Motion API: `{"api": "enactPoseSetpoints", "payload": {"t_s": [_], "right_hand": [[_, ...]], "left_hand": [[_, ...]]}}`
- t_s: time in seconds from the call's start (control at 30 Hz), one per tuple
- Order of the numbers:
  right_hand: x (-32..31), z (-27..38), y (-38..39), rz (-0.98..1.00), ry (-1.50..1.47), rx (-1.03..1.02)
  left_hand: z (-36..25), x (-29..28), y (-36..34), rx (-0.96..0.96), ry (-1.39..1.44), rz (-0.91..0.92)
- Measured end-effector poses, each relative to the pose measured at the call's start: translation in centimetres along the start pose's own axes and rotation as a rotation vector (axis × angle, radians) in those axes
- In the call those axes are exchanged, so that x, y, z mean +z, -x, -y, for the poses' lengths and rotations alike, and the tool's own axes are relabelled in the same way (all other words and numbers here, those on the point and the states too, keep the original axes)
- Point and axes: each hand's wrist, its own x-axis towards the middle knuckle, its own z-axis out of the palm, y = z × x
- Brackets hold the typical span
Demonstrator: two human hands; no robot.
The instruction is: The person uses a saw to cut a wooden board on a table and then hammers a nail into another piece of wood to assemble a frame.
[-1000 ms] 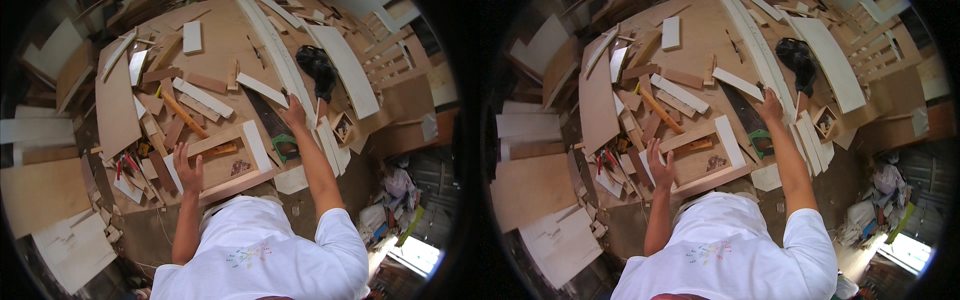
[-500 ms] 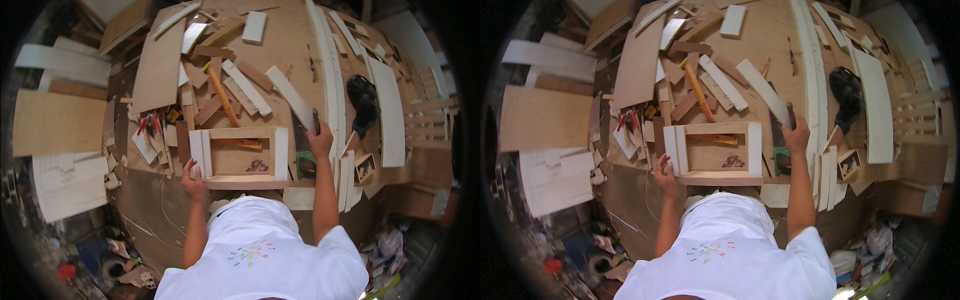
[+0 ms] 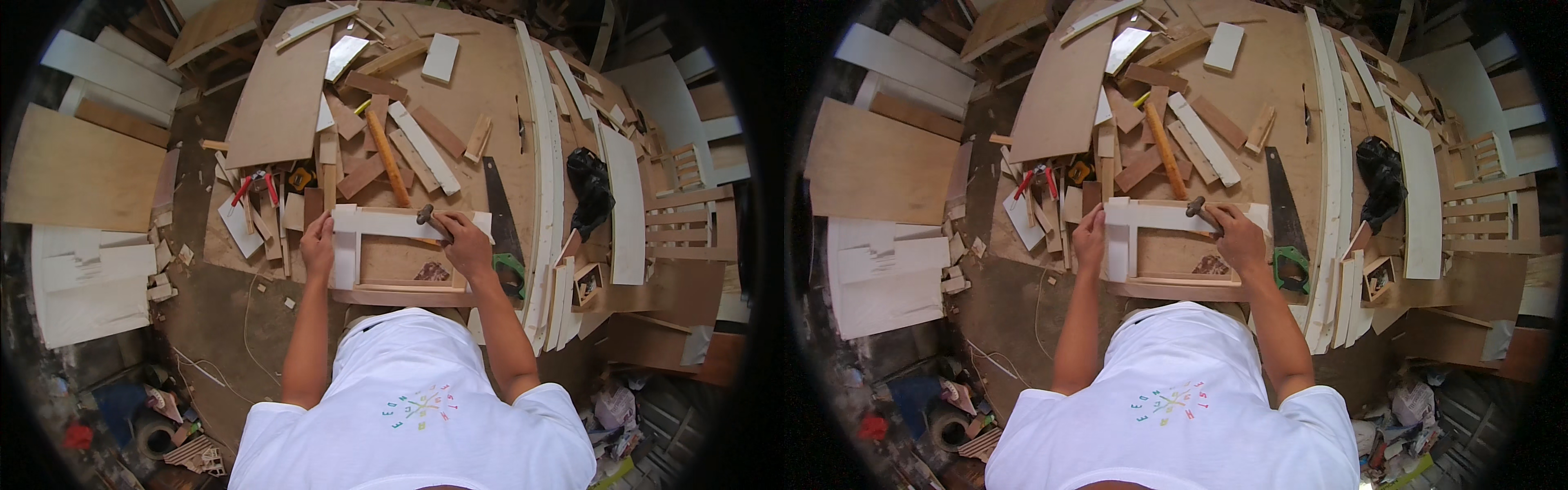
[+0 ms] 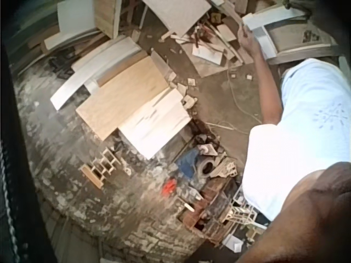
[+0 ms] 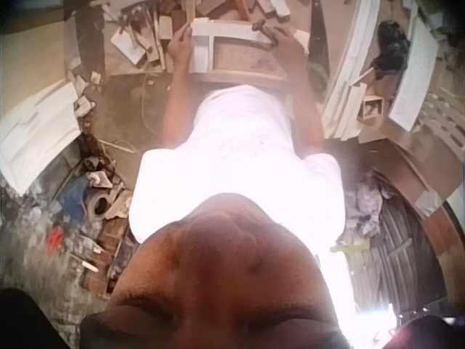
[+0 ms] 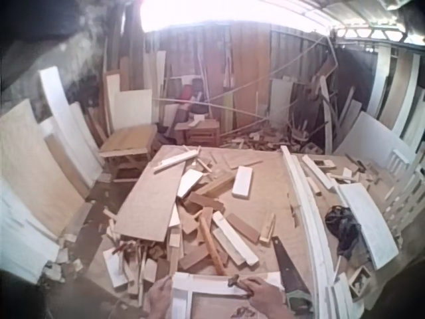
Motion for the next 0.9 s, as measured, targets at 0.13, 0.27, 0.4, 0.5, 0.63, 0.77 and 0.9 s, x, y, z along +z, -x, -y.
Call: {"api": "enactPoseSetpoints", "payload": {"t_s": [0.13,0.27,0.4,0.5,0.63,0.77,0.9], "right_hand": [[0.9,0.6,0.0,-0.041,0.006,0.060],[0.5,0.4,0.8,-0.168,-0.026,0.136],[0.9,-3.3,2.8,-0.538,-0.031,0.145],[1.6,-5.6,4.2,-0.579,-0.392,0.485],[2.5,-8.5,5.4,-0.518,-0.510,0.577],[4.2,-10.1,4.8,-0.531,-0.680,0.609],[2.6,-9.4,3.9,-0.465,-0.696,0.641]], "left_hand": [[0.4,1.0,-0.7,0.071,-0.046,0.011],[1.4,1.9,-0.6,0.120,-0.105,-0.055],[3.5,1.8,-0.9,0.109,-0.042,-0.089],[3.2,1.8,-0.9,0.082,-0.026,-0.083],[2.0,1.9,-0.5,0.076,0.011,-0.072],[0.0,2.2,-0.2,0.014,-0.051,-0.079],[0.7,2.2,-0.1,0.041,-0.100,-0.116]]}}
